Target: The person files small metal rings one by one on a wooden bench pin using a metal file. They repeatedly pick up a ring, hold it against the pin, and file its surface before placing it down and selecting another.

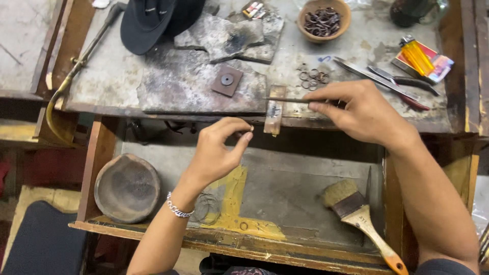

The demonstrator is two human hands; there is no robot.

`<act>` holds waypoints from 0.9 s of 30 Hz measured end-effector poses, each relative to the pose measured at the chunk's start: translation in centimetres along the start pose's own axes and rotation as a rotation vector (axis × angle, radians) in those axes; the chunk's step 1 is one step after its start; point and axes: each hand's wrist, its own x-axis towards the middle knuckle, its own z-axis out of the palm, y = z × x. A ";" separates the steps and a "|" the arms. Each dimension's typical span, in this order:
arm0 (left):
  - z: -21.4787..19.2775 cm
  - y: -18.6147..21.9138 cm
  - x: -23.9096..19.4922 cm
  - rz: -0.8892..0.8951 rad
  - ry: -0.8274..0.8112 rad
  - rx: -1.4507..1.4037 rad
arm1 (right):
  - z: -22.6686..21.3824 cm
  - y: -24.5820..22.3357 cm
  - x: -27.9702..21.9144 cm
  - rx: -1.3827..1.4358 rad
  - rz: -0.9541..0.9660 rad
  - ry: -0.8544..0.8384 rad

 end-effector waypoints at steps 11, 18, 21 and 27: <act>3.6 -0.6 -0.7 -0.148 0.186 -0.259 | 4.7 2.3 0.5 -0.176 -0.296 0.247; 5.1 -0.6 -1.1 -0.130 0.264 -0.255 | 4.7 3.2 -0.4 -0.187 -0.403 0.262; 5.4 -0.4 -1.4 -0.121 0.309 -0.242 | 4.9 3.0 -0.3 -0.212 -0.423 0.258; 6.3 -0.4 -1.6 -0.095 0.357 -0.213 | 5.1 2.6 -0.3 -0.221 -0.406 0.243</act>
